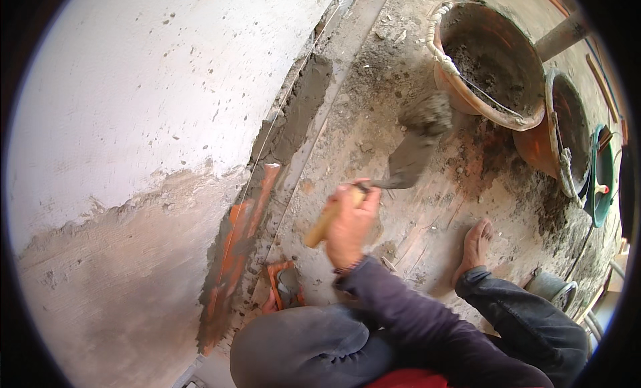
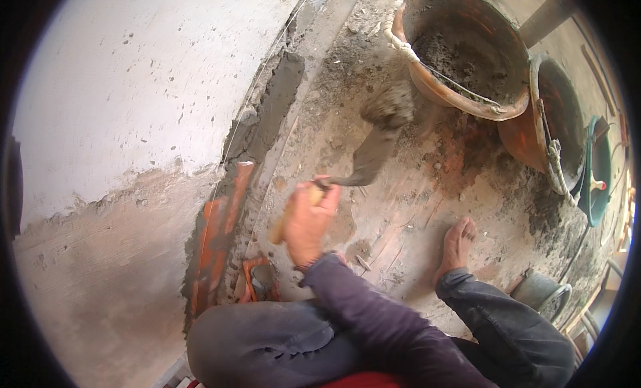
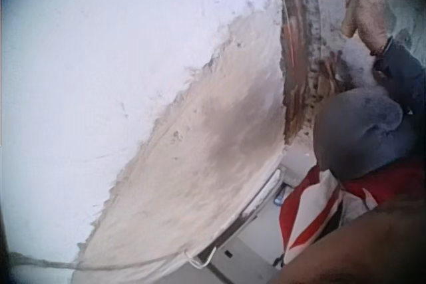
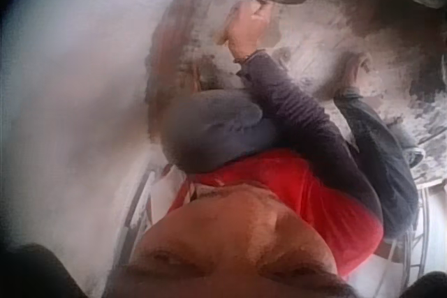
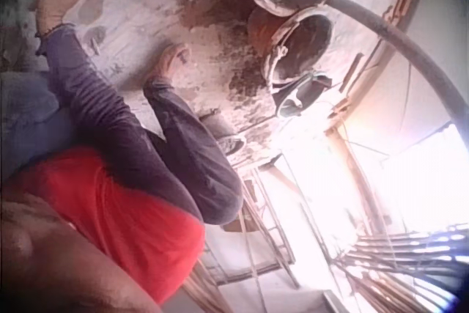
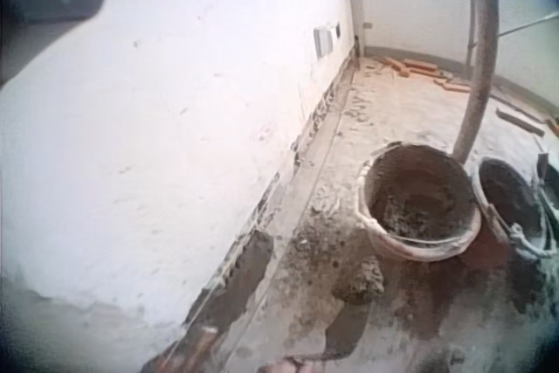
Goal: The person applies mortar to a wall and positions decorative tiles along a line using a trowel.
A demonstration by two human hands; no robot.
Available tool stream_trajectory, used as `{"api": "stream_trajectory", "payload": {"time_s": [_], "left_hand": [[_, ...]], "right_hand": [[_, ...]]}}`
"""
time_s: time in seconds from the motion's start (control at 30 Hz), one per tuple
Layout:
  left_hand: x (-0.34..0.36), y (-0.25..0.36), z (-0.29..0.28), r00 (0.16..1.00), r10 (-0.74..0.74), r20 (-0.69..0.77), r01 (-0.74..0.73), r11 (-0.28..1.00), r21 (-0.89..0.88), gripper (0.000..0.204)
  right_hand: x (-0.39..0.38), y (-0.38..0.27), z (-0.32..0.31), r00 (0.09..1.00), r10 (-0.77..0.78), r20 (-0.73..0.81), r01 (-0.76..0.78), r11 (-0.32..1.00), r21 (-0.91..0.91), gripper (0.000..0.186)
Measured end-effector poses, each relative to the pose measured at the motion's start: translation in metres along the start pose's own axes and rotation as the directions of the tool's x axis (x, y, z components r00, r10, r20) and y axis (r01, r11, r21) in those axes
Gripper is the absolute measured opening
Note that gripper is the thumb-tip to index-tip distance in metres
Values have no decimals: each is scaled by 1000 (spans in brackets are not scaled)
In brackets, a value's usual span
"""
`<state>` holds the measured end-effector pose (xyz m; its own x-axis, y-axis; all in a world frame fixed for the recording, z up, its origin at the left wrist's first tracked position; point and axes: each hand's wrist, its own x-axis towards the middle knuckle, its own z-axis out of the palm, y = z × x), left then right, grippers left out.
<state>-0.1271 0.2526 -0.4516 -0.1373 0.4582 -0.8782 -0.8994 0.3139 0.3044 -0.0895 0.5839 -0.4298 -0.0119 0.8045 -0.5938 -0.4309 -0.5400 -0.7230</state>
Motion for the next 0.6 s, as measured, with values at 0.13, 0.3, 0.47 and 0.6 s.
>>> {"api": "stream_trajectory", "payload": {"time_s": [0.13, 0.3, 0.47, 0.6], "left_hand": [[6, -9, 8, 982, 37, -187, 12, 966, 258, 54], [65, -61, 62, 865, 403, -300, 163, 339, 926, 51], [138, -128, 160, 738, 632, -237, 351, -59, 935, 49], [150, -144, 181, 605, 784, -141, 282, -45, 958, 45]], "right_hand": [[-3, 51, 50, 963, 111, 247, -3, 918, -397, 19], [-27, -14, 29, 827, 488, 280, -452, 873, -186, 18], [12, -97, -27, 850, 332, 409, -108, 870, -481, 11], [53, -238, -47, 788, 134, 600, 507, 411, -758, 20]]}}
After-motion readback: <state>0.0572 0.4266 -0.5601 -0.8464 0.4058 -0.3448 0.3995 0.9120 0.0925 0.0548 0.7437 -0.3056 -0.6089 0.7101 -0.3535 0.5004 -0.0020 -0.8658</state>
